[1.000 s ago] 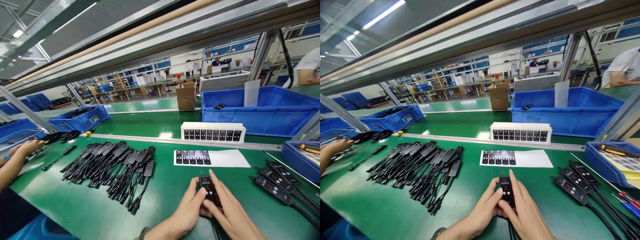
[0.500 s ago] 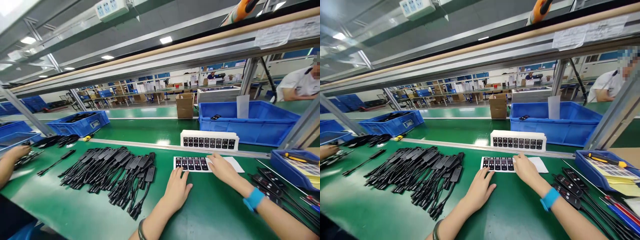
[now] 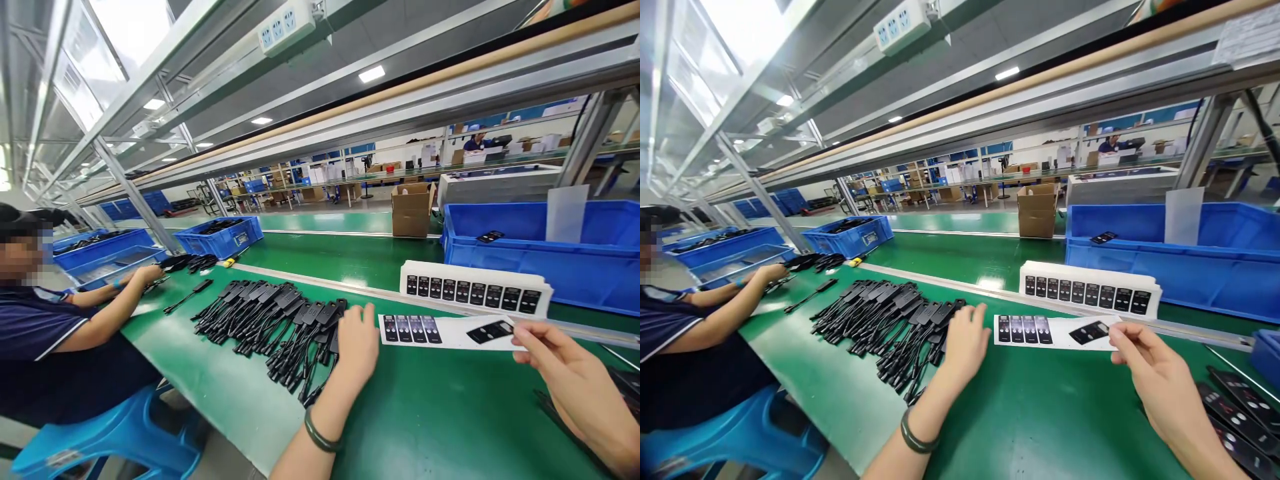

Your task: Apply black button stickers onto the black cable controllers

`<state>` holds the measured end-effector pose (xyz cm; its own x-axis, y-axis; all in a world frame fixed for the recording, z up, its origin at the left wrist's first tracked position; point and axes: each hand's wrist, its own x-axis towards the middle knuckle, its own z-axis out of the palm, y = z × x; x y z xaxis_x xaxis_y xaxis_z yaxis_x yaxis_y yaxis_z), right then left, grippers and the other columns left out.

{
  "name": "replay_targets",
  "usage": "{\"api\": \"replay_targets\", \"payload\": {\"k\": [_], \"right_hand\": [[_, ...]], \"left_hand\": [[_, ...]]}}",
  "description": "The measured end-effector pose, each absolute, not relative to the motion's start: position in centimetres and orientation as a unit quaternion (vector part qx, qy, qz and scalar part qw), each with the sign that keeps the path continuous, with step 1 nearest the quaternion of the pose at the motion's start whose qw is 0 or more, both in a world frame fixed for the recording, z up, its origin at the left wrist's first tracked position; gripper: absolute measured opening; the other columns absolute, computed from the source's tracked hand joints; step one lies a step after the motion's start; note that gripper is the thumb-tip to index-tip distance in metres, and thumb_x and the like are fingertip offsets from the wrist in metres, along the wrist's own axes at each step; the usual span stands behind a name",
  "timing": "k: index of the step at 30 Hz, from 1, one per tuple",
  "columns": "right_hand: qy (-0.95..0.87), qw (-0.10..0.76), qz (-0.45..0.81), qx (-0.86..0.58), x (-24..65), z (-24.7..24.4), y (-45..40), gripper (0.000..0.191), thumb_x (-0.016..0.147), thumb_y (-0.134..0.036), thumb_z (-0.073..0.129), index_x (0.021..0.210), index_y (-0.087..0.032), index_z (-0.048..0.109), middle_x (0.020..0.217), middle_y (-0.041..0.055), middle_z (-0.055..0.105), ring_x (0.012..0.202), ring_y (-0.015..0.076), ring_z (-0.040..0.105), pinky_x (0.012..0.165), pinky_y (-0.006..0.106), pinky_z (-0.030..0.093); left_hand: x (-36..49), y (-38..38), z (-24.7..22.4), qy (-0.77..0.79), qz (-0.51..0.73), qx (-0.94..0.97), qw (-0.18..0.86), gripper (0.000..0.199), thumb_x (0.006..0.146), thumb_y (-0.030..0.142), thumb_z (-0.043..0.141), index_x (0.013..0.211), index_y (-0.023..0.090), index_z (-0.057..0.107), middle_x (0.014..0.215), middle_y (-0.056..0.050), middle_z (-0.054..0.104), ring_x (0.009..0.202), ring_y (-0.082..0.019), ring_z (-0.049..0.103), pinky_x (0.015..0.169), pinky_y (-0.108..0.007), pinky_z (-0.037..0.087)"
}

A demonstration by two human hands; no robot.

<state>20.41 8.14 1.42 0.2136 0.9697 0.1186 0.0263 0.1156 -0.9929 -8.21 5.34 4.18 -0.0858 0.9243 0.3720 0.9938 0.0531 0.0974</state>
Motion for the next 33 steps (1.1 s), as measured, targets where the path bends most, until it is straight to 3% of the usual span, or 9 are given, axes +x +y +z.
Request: {"api": "replay_targets", "payload": {"k": [3,7,13,19,20,22,25,29,33], "right_hand": [[-0.513,0.570,0.392,-0.508,20.1,-0.8,5.9,0.059,0.067,-0.069,0.063,0.098,-0.020,0.055,0.089,0.0048,0.052,0.075,0.0164,0.050,0.070,0.030,0.039],[-0.562,0.525,0.383,-0.512,18.9,-2.8,4.5,0.059,0.074,-0.069,0.056,0.098,-0.016,0.052,0.080,0.0057,0.050,0.069,0.0154,0.048,0.067,0.029,0.040],[-0.515,0.540,0.483,-0.458,18.1,-2.4,3.7,0.051,0.079,-0.063,0.057,0.099,-0.018,0.046,0.087,0.0040,0.046,0.069,0.0122,0.048,0.064,0.025,0.044],[-0.463,0.555,0.558,-0.407,17.4,-0.8,2.9,0.047,0.079,-0.059,0.061,0.089,-0.014,0.049,0.083,0.0066,0.039,0.075,0.0136,0.040,0.052,0.023,0.043],[-0.464,0.546,0.566,-0.408,17.4,-0.7,2.9,0.048,0.080,-0.059,0.060,0.089,-0.014,0.049,0.081,0.0062,0.039,0.073,0.0130,0.039,0.052,0.023,0.042],[-0.473,0.528,0.573,-0.411,17.4,-0.8,2.9,0.049,0.082,-0.061,0.057,0.090,-0.013,0.048,0.078,0.0052,0.040,0.069,0.0118,0.041,0.052,0.023,0.041],[-0.493,0.505,0.572,-0.418,17.5,-1.1,2.8,0.049,0.084,-0.060,0.054,0.089,-0.013,0.046,0.076,0.0034,0.038,0.066,0.0096,0.042,0.052,0.023,0.038],[-0.545,0.478,0.532,-0.438,17.8,-1.0,2.4,0.051,0.087,-0.063,0.048,0.087,-0.012,0.043,0.070,0.0014,0.038,0.057,0.0073,0.040,0.052,0.023,0.034],[-0.593,0.472,0.481,-0.441,18.0,-0.1,2.0,0.049,0.089,-0.059,0.046,0.086,-0.010,0.045,0.067,0.0010,0.039,0.052,0.0055,0.039,0.049,0.020,0.034]], "left_hand": [[-12.0,5.6,5.6,-0.802,-0.159,-0.551,0.164,0.050,0.089,0.022,0.051,0.136,0.005,0.048,0.111,-0.018,0.046,0.102,-0.032,0.041,0.084,-0.043,0.035],[-14.3,5.3,5.8,-0.805,-0.109,-0.553,0.184,0.042,0.090,0.040,0.051,0.130,0.028,0.058,0.109,-0.015,0.047,0.103,-0.030,0.043,0.084,-0.039,0.035],[-13.4,5.2,5.9,-0.764,-0.075,-0.616,0.178,0.045,0.087,0.021,0.054,0.132,0.027,0.057,0.100,-0.009,0.056,0.092,-0.027,0.051,0.079,-0.038,0.039],[-11.9,4.4,7.1,-0.648,-0.420,-0.558,0.304,0.051,0.088,0.044,0.055,0.125,0.010,0.052,0.100,-0.012,0.047,0.085,-0.019,0.052,0.064,-0.028,0.044],[-11.1,4.1,7.3,-0.612,-0.496,-0.568,0.237,0.045,0.088,0.044,0.055,0.119,0.012,0.050,0.096,-0.010,0.049,0.082,-0.017,0.053,0.066,-0.028,0.046],[-9.0,3.6,7.3,-0.545,-0.633,-0.534,-0.131,0.045,0.087,0.051,0.054,0.111,0.019,0.035,0.082,-0.001,0.053,0.046,-0.007,0.041,0.040,-0.021,0.035],[-5.3,2.7,6.0,-0.453,-0.608,-0.383,-0.528,0.062,0.069,0.052,0.073,0.099,0.014,0.034,0.074,0.003,0.050,0.045,0.001,0.029,0.036,-0.010,0.018],[-1.5,1.4,3.1,-0.426,-0.468,-0.333,-0.699,0.039,0.086,0.022,0.062,0.112,0.005,0.037,0.095,-0.010,0.058,0.068,-0.006,0.053,0.064,-0.020,0.047],[-0.2,0.3,1.4,-0.393,-0.403,-0.411,-0.717,0.045,0.084,0.013,0.059,0.120,0.005,0.032,0.104,-0.016,0.058,0.079,-0.013,0.059,0.078,-0.031,0.047]]}}
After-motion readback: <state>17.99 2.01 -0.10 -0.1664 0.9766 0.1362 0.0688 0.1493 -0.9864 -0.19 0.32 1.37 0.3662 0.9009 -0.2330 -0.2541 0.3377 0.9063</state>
